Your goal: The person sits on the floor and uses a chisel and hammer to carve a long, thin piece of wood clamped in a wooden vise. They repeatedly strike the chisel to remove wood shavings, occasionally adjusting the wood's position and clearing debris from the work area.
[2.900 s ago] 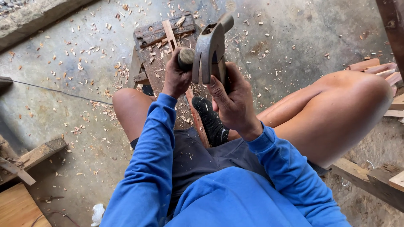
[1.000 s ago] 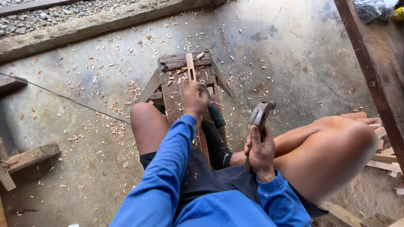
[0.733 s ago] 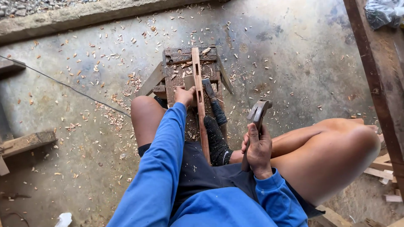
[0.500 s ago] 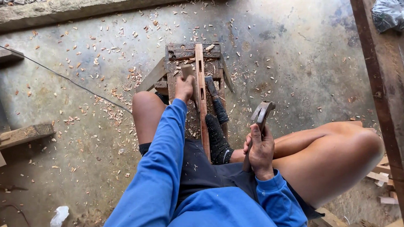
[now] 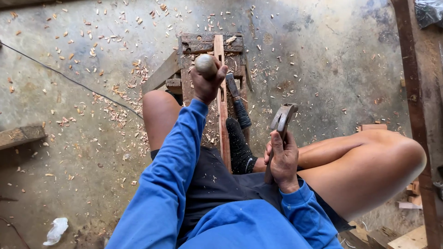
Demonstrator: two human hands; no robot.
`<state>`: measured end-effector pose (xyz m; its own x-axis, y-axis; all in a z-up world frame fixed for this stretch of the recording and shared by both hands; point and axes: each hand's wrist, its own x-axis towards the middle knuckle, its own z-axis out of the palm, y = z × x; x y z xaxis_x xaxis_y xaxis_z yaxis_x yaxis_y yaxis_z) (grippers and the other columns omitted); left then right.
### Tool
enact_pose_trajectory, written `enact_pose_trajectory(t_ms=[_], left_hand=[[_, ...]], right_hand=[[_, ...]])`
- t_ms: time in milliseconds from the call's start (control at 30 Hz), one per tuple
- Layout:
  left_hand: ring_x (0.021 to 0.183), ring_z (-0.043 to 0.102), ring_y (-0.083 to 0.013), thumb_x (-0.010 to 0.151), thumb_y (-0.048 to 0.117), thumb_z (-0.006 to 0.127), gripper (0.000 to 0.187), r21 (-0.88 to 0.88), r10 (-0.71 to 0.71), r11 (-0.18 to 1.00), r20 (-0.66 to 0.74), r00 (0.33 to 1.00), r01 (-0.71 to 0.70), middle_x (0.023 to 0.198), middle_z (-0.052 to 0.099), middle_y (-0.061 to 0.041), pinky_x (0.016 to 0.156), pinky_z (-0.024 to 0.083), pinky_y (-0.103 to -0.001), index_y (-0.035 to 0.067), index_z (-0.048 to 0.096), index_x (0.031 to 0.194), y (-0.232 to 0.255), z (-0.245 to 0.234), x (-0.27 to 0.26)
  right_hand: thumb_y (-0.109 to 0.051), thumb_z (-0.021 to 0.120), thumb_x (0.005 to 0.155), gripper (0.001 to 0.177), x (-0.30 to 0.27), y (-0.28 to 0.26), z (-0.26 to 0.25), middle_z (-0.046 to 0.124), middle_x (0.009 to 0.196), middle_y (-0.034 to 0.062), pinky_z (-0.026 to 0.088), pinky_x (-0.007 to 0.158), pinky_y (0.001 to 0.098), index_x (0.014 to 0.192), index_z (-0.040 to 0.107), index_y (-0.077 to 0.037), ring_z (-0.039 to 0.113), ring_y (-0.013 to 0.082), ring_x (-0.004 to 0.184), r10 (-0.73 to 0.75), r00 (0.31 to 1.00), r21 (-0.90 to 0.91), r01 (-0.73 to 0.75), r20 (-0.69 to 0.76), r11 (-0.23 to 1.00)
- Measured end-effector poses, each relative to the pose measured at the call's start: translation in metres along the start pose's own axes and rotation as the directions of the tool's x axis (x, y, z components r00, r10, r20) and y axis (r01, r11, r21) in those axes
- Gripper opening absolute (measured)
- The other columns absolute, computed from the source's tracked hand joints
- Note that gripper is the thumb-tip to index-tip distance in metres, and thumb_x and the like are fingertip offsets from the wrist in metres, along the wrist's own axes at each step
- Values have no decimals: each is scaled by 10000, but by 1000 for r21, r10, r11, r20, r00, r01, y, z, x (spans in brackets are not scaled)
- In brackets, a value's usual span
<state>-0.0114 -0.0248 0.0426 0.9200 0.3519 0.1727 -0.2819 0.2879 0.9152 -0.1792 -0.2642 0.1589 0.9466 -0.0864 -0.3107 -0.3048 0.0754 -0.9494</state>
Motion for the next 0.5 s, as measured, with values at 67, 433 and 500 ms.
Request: enact_pose_trajectory(t_ms=[67,433,500], left_hand=[[717,656,-104,887,158,827,178,34,95,995,36,995,-96,807,676,5,665,587,-266,71,672,901,-3,3,1],[784,676,-108,830,37,752,141,72,135,987,113,984,-143,837,682,-31,742,602,-276,30,654,932,-4,1,-11],[762,681,-105,832,36,749,131,81,131,986,140,981,-144,818,692,-30,724,604,-274,31,659,926,-3,3,-11]], right_hand=[[-356,631,1024,326,-1,-1,5,525,725,24,460,467,248,1122,556,-54,519,102,544,-6,999,-30,7,37,1000],[-374,602,1036,341,-1,-30,35,524,704,-4,438,471,221,1134,570,-49,505,66,533,-13,989,-177,39,145,983],[-371,602,1042,341,2,-33,39,525,708,-3,429,475,216,1137,571,-44,503,64,537,-28,987,-194,59,157,979]])
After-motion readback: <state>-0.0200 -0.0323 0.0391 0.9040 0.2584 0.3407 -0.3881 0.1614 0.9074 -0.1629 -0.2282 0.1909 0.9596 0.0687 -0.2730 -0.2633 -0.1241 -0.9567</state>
